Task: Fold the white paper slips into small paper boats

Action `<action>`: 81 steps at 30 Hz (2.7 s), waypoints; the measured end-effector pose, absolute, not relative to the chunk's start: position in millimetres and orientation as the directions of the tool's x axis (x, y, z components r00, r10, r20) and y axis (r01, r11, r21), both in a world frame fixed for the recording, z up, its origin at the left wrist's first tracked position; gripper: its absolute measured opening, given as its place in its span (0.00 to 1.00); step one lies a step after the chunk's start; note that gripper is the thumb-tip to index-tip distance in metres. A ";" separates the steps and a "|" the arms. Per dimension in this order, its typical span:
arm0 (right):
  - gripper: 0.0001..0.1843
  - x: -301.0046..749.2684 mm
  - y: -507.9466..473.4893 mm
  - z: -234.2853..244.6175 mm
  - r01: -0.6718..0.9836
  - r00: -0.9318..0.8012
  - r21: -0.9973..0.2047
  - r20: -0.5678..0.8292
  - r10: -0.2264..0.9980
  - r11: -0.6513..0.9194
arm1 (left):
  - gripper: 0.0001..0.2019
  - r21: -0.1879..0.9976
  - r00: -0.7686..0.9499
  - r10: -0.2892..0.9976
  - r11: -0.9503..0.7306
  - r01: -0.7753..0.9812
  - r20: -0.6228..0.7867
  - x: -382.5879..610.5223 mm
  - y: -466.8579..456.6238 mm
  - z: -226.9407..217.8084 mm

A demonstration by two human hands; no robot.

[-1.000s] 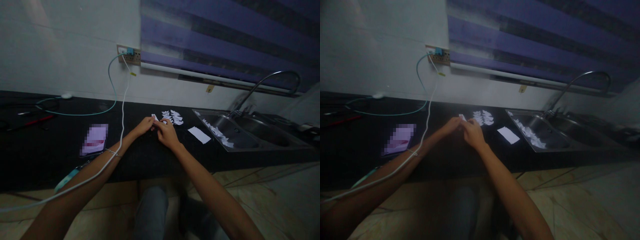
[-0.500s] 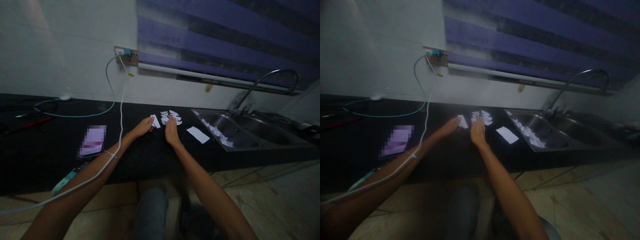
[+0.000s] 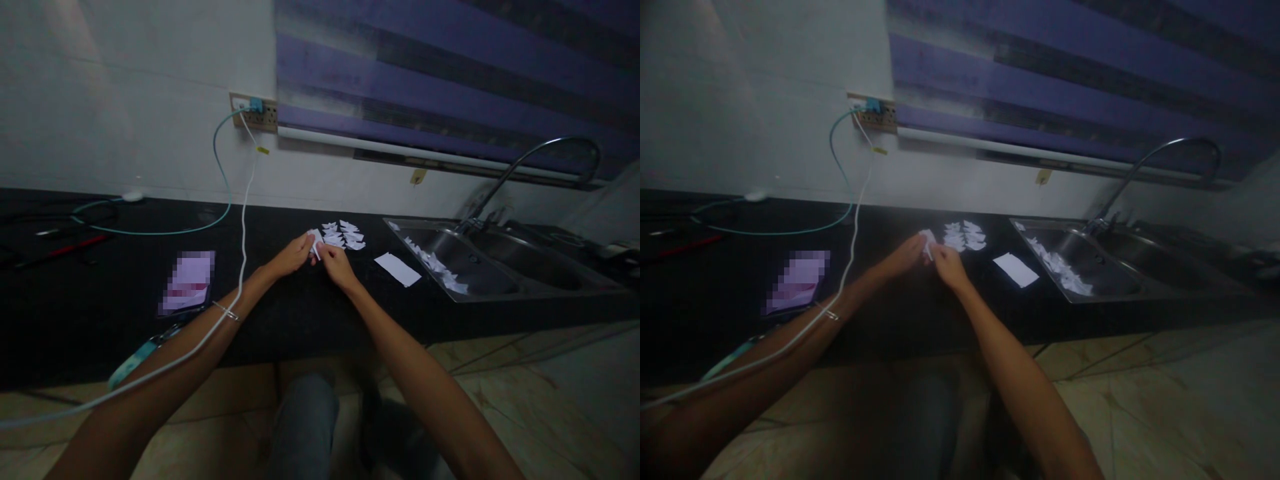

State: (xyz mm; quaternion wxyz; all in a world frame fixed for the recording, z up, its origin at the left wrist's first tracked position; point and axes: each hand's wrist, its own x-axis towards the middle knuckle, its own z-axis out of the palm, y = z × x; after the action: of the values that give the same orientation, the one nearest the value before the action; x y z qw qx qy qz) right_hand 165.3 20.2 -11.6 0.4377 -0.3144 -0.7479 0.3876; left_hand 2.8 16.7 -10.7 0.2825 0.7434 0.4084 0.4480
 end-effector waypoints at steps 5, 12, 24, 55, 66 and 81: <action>0.31 168.0 20.9 -12.8 0.189 -0.419 -0.773 0.495 0.762 0.606 | 0.20 0.783 0.244 0.835 -0.548 0.294 0.493 5.0 14.0 -7.6; 0.29 171.7 18.5 -9.2 0.271 -0.406 -0.699 0.540 0.737 0.662 | 0.16 0.814 0.137 0.854 -0.520 0.260 0.502 -4.3 13.0 3.0; 0.24 169.5 20.3 -9.6 0.083 -0.273 -0.903 0.385 0.881 0.421 | 0.21 0.939 0.046 0.943 -0.333 0.082 0.330 -6.8 10.7 6.8; 0.17 166.4 28.1 -8.4 -0.374 -0.089 -0.914 0.203 0.975 0.156 | 0.13 0.950 0.047 0.954 -0.299 0.094 0.295 -2.5 10.3 7.0; 0.17 167.2 34.3 -15.3 -0.278 -0.040 -0.919 0.303 0.952 0.280 | 0.20 0.860 0.101 0.878 -0.478 0.178 0.467 -2.0 15.7 0.5; 0.18 170.5 39.0 -18.8 -0.168 0.020 -0.924 0.345 0.938 0.344 | 0.19 0.930 0.079 0.932 -0.360 0.072 0.355 2.1 21.7 -5.9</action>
State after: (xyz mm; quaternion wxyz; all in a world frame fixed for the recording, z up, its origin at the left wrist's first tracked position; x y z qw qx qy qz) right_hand 170.5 39.0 -18.8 0.6181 -0.3575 -0.5383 0.4476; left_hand 2.1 21.7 -5.9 0.3946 0.6194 0.4052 0.5444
